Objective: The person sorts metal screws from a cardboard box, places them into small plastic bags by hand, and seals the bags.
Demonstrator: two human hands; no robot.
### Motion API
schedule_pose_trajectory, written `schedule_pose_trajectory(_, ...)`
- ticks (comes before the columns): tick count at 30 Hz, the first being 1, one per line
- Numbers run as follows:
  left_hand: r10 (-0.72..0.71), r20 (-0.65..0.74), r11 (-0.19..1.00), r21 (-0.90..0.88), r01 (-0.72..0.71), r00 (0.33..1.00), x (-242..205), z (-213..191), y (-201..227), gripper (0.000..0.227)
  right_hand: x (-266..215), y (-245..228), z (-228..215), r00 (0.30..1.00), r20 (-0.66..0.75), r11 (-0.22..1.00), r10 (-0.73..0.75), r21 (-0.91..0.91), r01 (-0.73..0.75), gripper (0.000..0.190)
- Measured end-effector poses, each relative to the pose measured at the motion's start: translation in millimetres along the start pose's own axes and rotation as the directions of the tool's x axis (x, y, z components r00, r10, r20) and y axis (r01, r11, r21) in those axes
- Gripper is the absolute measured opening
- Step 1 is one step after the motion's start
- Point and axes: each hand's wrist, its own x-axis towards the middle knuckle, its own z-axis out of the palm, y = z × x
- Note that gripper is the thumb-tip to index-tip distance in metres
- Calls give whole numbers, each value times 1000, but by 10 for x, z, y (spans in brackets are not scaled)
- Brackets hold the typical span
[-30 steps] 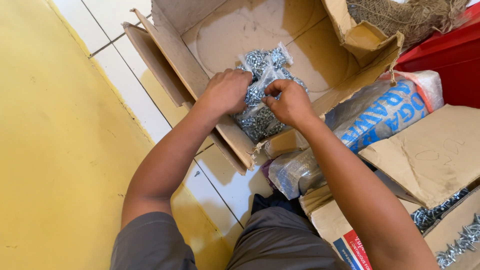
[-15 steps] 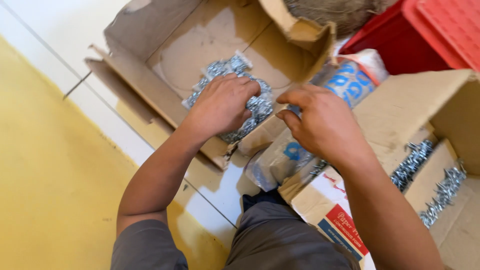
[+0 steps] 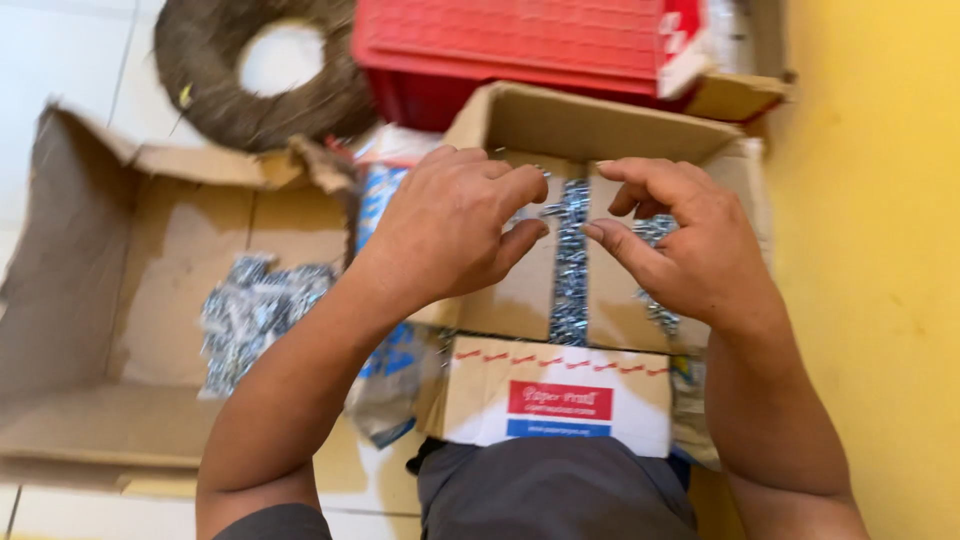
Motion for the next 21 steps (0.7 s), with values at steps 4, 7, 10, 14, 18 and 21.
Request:
schedule_pose_trajectory(4, 140, 51, 990, -1, -140, 989, 690, 213, 139, 19, -185, 532, -389, 997, -57, 990, 46, -130, -53, 44)
schedule_pose_trajectory(7, 226, 72, 974, -23, -225, 972, 1221, 386, 170, 30, -167, 863, -770, 997, 52, 986, 53, -163, -43, 43)
schedule_pose_trajectory(10, 273, 3, 962, 14, -273, 962, 1748, 562, 121, 36, -17, 1081, -1151, 976, 130, 971, 174, -186, -148, 47)
schedule_pose_trajectory(14, 237, 173, 972, -33, -235, 956, 2239, 834, -25, 47, 294, 1362, -1337, 969, 90, 968, 229, -126, -217, 38)
schedule_pose_trajectory(18, 54, 408, 998, 2, -60, 911, 2537, 1053, -224, 83, 765, 1951, -1126, 990, 100, 971, 96, -227, -71, 31)
schedule_pose_trajectory(21, 30, 351, 1000, -4, -30, 936, 2543, 1269, -389, 83, 1219, 2287, -920, 969, 200, 958, 146, -274, -87, 36)
